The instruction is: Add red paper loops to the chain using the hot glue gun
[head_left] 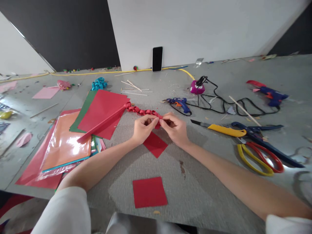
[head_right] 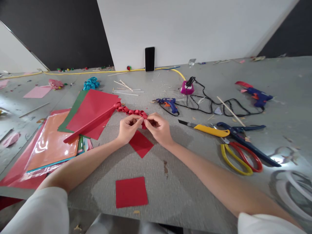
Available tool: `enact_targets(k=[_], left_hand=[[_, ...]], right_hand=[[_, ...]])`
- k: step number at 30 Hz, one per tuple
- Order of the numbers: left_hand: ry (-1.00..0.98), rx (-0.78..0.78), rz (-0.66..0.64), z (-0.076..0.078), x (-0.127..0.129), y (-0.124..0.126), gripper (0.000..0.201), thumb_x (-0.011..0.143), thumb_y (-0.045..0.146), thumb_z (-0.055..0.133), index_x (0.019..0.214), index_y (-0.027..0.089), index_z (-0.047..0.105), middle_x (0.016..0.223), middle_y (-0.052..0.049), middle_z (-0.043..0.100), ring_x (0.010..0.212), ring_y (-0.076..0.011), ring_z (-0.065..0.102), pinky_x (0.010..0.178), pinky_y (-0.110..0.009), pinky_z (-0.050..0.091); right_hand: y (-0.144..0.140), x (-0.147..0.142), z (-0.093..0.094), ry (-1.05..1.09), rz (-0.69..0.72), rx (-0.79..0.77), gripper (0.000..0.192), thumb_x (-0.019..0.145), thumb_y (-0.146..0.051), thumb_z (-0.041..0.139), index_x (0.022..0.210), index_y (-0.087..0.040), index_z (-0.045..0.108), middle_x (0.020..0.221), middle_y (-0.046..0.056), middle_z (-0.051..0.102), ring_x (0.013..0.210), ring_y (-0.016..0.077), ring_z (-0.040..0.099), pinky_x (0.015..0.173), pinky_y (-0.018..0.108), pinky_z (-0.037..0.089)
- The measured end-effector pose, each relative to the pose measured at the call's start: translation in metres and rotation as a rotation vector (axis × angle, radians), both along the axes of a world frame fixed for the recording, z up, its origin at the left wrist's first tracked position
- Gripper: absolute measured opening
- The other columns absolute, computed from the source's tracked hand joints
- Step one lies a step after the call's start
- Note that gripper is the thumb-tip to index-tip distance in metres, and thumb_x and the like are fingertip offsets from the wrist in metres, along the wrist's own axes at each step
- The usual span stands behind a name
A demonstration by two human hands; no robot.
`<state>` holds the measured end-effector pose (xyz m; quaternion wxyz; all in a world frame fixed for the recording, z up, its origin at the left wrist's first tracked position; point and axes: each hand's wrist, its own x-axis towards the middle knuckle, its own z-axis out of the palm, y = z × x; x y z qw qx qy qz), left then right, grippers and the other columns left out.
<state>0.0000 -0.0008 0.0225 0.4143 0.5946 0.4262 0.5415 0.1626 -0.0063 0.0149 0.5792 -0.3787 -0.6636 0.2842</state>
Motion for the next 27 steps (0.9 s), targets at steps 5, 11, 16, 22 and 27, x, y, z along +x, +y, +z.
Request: enact_targets(k=[5,11,16,22,27], left_hand=[[0.009,-0.023,-0.021,-0.0031,-0.0008,0.002,0.034,0.089,0.049,0.073,0.087,0.015,0.077,0.058,0.004,0.051,0.056,-0.0086,0.039,0.056,-0.023,0.033],[-0.022,-0.039,-0.005,-0.0064,-0.0012,0.004,0.036,0.088,0.052,0.075,0.086,0.016,0.078,0.059,0.003,0.054,0.055,-0.0088,0.04,0.055,-0.024,0.035],[-0.061,-0.055,0.01,-0.0034,-0.0003,0.0029,0.036,0.084,0.052,0.078,0.085,0.016,0.079,0.059,0.003,0.055,0.054,-0.0085,0.041,0.054,-0.023,0.035],[-0.066,-0.03,-0.002,-0.003,0.0002,0.0005,0.035,0.085,0.051,0.079,0.083,0.016,0.08,0.059,0.003,0.052,0.055,-0.0082,0.037,0.053,-0.024,0.032],[-0.012,-0.021,0.014,-0.0086,-0.0007,0.0024,0.033,0.085,0.05,0.077,0.088,0.017,0.082,0.059,0.003,0.05,0.056,-0.009,0.036,0.055,-0.025,0.031]], right_hand=[[0.0034,0.0021,0.0009,-0.032,-0.001,0.014,0.025,0.097,-0.042,0.07,0.08,-0.022,0.069,0.081,0.004,0.067,0.073,0.0171,0.06,0.061,0.031,0.048],[0.0045,0.0028,0.0005,-0.074,-0.011,0.033,0.027,0.098,-0.045,0.068,0.083,-0.023,0.07,0.083,0.005,0.068,0.074,0.0176,0.061,0.064,0.032,0.05],[0.0023,0.0028,-0.0004,-0.067,0.002,-0.053,0.03,0.1,-0.049,0.063,0.087,-0.022,0.068,0.083,0.004,0.066,0.072,0.0165,0.059,0.061,0.03,0.048],[0.0002,0.002,-0.0004,-0.01,0.015,-0.104,0.027,0.098,-0.048,0.067,0.09,-0.022,0.067,0.083,0.002,0.064,0.069,0.0146,0.056,0.059,0.028,0.046],[0.0032,0.0034,-0.0012,-0.036,0.009,-0.087,0.03,0.098,-0.05,0.066,0.086,-0.022,0.065,0.08,0.001,0.062,0.069,0.0145,0.055,0.06,0.029,0.045]])
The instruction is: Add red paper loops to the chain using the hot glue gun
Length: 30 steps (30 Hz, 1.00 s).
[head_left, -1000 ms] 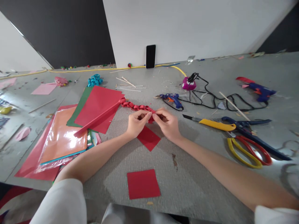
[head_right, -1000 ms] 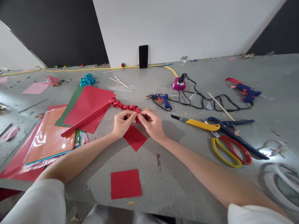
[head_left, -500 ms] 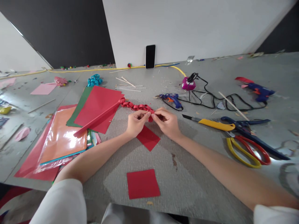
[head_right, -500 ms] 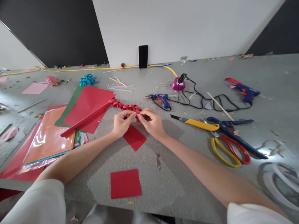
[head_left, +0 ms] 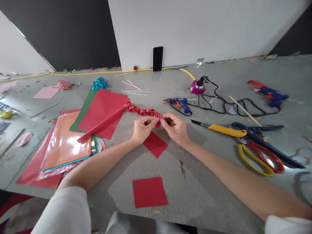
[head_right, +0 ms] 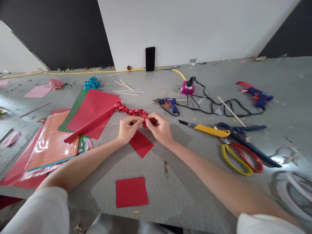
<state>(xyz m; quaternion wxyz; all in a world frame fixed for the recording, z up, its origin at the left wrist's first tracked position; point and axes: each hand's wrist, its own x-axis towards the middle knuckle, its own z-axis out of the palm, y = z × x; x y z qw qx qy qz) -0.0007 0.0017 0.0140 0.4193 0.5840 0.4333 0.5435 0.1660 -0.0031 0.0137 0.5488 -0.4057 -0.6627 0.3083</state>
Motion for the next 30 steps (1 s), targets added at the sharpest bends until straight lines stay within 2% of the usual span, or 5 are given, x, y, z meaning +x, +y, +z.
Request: enact_targets(k=[8,17,30], left_hand=[[0.017,-0.029,-0.041,0.0025,-0.0008,0.002,0.034,0.084,0.05,0.077,0.087,0.016,0.079,0.058,0.004,0.049,0.055,-0.0086,0.035,0.054,-0.024,0.03],[0.012,-0.051,-0.076,0.0041,-0.0011,0.0022,0.043,0.086,0.059,0.074,0.087,0.017,0.072,0.057,0.007,0.039,0.054,-0.0093,0.031,0.055,-0.025,0.028],[0.037,0.045,-0.096,-0.003,-0.0022,0.0064,0.046,0.089,0.061,0.071,0.085,0.016,0.069,0.056,0.007,0.038,0.053,-0.0084,0.03,0.052,-0.024,0.026]], right_hand=[[0.0019,0.0011,-0.0022,-0.033,-0.007,0.041,0.031,0.098,-0.051,0.065,0.085,-0.023,0.063,0.081,0.002,0.061,0.069,0.0149,0.054,0.061,0.03,0.045],[0.0012,0.0005,-0.0035,-0.009,0.015,0.028,0.025,0.097,-0.045,0.068,0.087,-0.022,0.066,0.085,0.003,0.065,0.072,0.0156,0.059,0.062,0.03,0.047],[0.0,0.0,-0.0044,-0.035,-0.01,0.067,0.02,0.099,-0.038,0.067,0.087,-0.022,0.065,0.085,0.002,0.065,0.073,0.0144,0.058,0.064,0.029,0.046]])
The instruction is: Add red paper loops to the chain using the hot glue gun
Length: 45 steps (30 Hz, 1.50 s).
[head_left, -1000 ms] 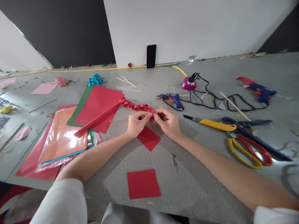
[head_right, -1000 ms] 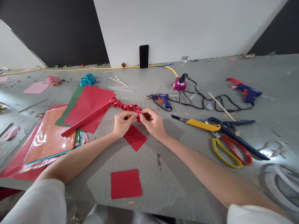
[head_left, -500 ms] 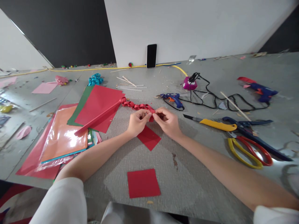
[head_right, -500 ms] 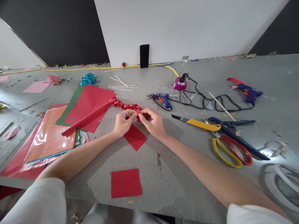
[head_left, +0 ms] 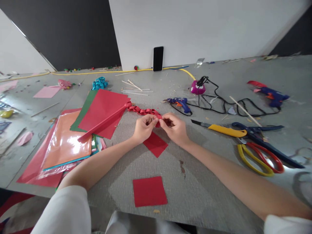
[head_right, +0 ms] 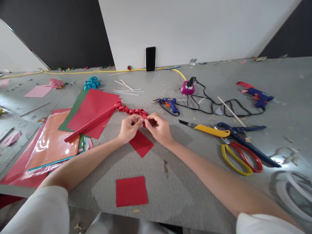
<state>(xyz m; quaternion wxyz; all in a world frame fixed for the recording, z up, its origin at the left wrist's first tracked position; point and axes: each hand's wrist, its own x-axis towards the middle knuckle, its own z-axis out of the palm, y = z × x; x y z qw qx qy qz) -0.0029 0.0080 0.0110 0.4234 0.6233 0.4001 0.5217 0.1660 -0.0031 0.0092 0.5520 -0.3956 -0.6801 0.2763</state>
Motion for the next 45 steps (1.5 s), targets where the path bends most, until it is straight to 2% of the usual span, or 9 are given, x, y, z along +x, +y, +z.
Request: enact_targets(k=[15,19,29,34,41,45], left_hand=[[0.003,-0.023,0.023,-0.0011,0.0001,0.0018,0.045,0.088,0.06,0.073,0.087,0.015,0.077,0.058,0.005,0.044,0.054,-0.0086,0.033,0.053,-0.025,0.029],[-0.002,-0.014,0.045,-0.0008,0.0008,0.0008,0.045,0.086,0.06,0.075,0.087,0.016,0.077,0.057,0.006,0.041,0.053,-0.0087,0.032,0.053,-0.025,0.029],[-0.003,0.027,0.036,-0.0005,-0.0005,-0.0007,0.046,0.09,0.061,0.071,0.088,0.016,0.074,0.054,0.007,0.042,0.051,-0.0086,0.032,0.052,-0.025,0.029],[-0.024,0.015,0.018,-0.0018,-0.0008,0.0002,0.047,0.088,0.062,0.073,0.081,0.016,0.071,0.055,0.006,0.045,0.051,-0.0082,0.032,0.05,-0.024,0.029],[-0.02,0.005,0.013,-0.0033,-0.0001,0.0,0.047,0.088,0.063,0.072,0.083,0.016,0.071,0.055,0.006,0.043,0.051,-0.0081,0.032,0.051,-0.024,0.029],[-0.017,-0.022,0.031,-0.0027,0.0001,-0.0013,0.048,0.089,0.063,0.072,0.084,0.015,0.07,0.058,0.005,0.047,0.053,-0.0084,0.036,0.052,-0.024,0.03]], right_hand=[[-0.0004,0.001,-0.0001,-0.022,-0.038,-0.026,0.026,0.1,-0.044,0.064,0.087,-0.022,0.063,0.082,0.001,0.061,0.069,0.014,0.054,0.064,0.03,0.044],[-0.0007,0.0,0.0017,-0.01,-0.04,-0.048,0.027,0.1,-0.046,0.064,0.087,-0.021,0.064,0.08,0.001,0.061,0.068,0.0138,0.053,0.064,0.03,0.043],[-0.0022,-0.0003,0.005,0.007,-0.028,-0.047,0.024,0.098,-0.045,0.067,0.091,-0.022,0.069,0.088,0.003,0.067,0.074,0.0153,0.059,0.065,0.03,0.047],[0.0006,-0.0006,0.0014,0.012,-0.035,-0.038,0.027,0.097,-0.047,0.067,0.088,-0.022,0.069,0.085,0.004,0.067,0.075,0.0165,0.059,0.067,0.031,0.047],[-0.0012,-0.0007,0.0009,-0.006,-0.035,-0.056,0.03,0.098,-0.05,0.065,0.087,-0.021,0.067,0.08,0.002,0.065,0.069,0.0148,0.056,0.065,0.03,0.046],[-0.0026,-0.0007,0.0031,-0.023,-0.067,-0.075,0.031,0.098,-0.05,0.065,0.088,-0.021,0.068,0.08,0.002,0.066,0.069,0.0147,0.056,0.066,0.03,0.046]])
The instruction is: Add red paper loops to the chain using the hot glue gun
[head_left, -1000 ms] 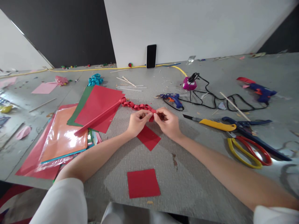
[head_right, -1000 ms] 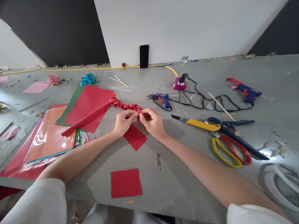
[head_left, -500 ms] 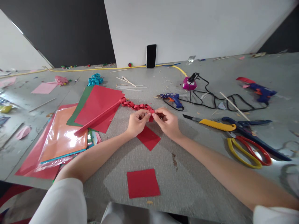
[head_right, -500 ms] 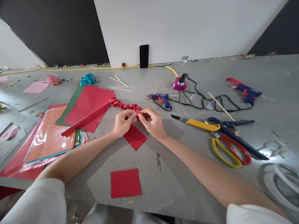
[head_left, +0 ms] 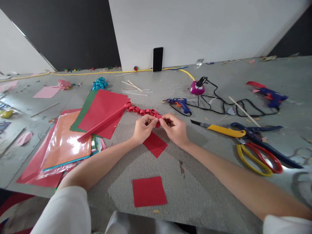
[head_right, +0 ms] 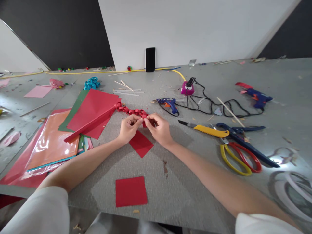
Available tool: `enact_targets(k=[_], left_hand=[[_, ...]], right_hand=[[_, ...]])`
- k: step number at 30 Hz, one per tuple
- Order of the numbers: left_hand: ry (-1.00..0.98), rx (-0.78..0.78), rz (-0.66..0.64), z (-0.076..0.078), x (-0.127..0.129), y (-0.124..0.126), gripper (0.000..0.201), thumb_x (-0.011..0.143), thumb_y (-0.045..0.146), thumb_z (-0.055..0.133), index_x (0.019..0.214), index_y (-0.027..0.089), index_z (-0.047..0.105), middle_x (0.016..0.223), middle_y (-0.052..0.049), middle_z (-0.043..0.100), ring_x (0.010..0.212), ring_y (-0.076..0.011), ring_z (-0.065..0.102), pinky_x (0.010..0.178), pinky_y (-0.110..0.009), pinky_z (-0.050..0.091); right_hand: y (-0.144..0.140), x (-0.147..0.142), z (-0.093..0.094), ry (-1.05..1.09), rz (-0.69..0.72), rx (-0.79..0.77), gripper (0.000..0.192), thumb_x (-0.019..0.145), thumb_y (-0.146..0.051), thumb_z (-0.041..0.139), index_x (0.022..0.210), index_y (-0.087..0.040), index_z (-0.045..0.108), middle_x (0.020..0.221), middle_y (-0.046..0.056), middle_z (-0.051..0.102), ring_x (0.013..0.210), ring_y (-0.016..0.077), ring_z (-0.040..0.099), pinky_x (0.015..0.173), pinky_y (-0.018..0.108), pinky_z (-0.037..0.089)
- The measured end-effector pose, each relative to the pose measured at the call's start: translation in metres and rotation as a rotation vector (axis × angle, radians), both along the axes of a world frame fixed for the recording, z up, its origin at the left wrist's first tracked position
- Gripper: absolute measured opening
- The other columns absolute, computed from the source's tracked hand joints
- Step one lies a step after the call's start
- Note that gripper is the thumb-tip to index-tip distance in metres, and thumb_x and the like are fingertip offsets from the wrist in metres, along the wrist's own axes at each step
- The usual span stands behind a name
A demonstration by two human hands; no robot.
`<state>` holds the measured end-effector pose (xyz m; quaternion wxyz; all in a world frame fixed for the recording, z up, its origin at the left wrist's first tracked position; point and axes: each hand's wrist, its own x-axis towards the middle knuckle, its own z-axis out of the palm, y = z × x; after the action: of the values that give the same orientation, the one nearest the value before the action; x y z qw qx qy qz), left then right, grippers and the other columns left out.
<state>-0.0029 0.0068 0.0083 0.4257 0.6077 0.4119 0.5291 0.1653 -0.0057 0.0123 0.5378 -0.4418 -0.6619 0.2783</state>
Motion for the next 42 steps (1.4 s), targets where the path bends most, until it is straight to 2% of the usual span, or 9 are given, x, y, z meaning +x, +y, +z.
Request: enact_targets(k=[13,24,28,31,34,35,37,39,42], left_hand=[[0.007,-0.012,-0.028,0.003,0.0,0.002,0.05,0.088,0.065,0.071,0.081,0.016,0.069,0.059,0.003,0.053,0.053,-0.0087,0.039,0.052,-0.024,0.032],[-0.01,-0.024,-0.036,0.001,0.0,0.003,0.051,0.087,0.066,0.071,0.082,0.016,0.067,0.059,0.004,0.052,0.053,-0.0084,0.038,0.052,-0.024,0.032],[-0.053,-0.031,0.006,-0.003,0.0,0.006,0.049,0.088,0.066,0.071,0.087,0.017,0.064,0.059,0.006,0.047,0.052,-0.0082,0.036,0.052,-0.024,0.03],[-0.141,-0.064,0.057,-0.009,-0.001,0.013,0.049,0.087,0.066,0.073,0.09,0.018,0.061,0.059,0.008,0.044,0.051,-0.0077,0.036,0.051,-0.023,0.029],[-0.198,-0.111,0.117,-0.014,-0.001,0.02,0.048,0.086,0.064,0.075,0.092,0.019,0.061,0.058,0.009,0.044,0.051,-0.0071,0.035,0.051,-0.022,0.029],[-0.212,-0.121,0.118,-0.015,-0.001,0.021,0.048,0.086,0.064,0.075,0.092,0.019,0.061,0.058,0.009,0.043,0.05,-0.0068,0.035,0.05,-0.022,0.028],[-0.246,-0.138,0.101,-0.015,-0.001,0.023,0.049,0.084,0.064,0.077,0.09,0.019,0.06,0.056,0.01,0.041,0.048,-0.0065,0.034,0.049,-0.022,0.026],[-0.27,-0.142,0.09,-0.014,0.0,0.023,0.05,0.082,0.065,0.078,0.089,0.019,0.06,0.055,0.011,0.039,0.047,-0.0063,0.033,0.048,-0.022,0.025],[-0.263,-0.134,0.094,-0.014,0.0,0.023,0.05,0.083,0.065,0.077,0.089,0.018,0.06,0.055,0.011,0.04,0.047,-0.0061,0.032,0.048,-0.022,0.024]], right_hand=[[0.002,0.0,0.001,0.016,0.036,-0.033,0.037,0.098,-0.056,0.064,0.084,-0.022,0.066,0.079,0.002,0.064,0.07,0.0161,0.056,0.067,0.031,0.047],[0.004,0.0,-0.002,0.017,0.041,-0.09,0.038,0.096,-0.057,0.065,0.085,-0.021,0.067,0.077,0.001,0.065,0.067,0.0152,0.056,0.065,0.03,0.045],[0.007,0.002,0.005,0.013,0.002,-0.065,0.038,0.094,-0.06,0.067,0.09,-0.022,0.066,0.083,0.002,0.066,0.071,0.016,0.057,0.065,0.031,0.045],[0.006,0.003,0.018,-0.15,-0.01,-0.088,0.042,0.096,-0.06,0.063,0.078,-0.023,0.059,0.071,0.001,0.059,0.064,0.0155,0.052,0.063,0.032,0.042],[-0.004,0.001,0.028,-0.548,0.172,-0.28,0.046,0.091,-0.061,0.069,0.069,-0.023,0.057,0.065,0.002,0.059,0.058,0.0167,0.053,0.058,0.033,0.039],[-0.009,0.0,0.029,-0.674,0.189,-0.299,0.046,0.084,-0.062,0.076,0.07,-0.022,0.06,0.07,0.004,0.063,0.061,0.0187,0.057,0.059,0.034,0.04],[-0.019,-0.004,0.026,-0.859,0.114,-0.238,0.049,0.071,-0.062,0.088,0.077,-0.02,0.065,0.086,0.012,0.068,0.075,0.0267,0.065,0.065,0.037,0.047],[-0.026,-0.006,0.02,-0.971,0.082,-0.176,0.05,0.067,-0.059,0.092,0.084,-0.018,0.068,0.098,0.018,0.068,0.088,0.0339,0.069,0.072,0.041,0.051],[-0.026,-0.006,0.011,-1.018,0.155,-0.208,0.041,0.071,-0.051,0.092,0.081,-0.019,0.069,0.101,0.017,0.067,0.085,0.0317,0.07,0.074,0.042,0.053]])
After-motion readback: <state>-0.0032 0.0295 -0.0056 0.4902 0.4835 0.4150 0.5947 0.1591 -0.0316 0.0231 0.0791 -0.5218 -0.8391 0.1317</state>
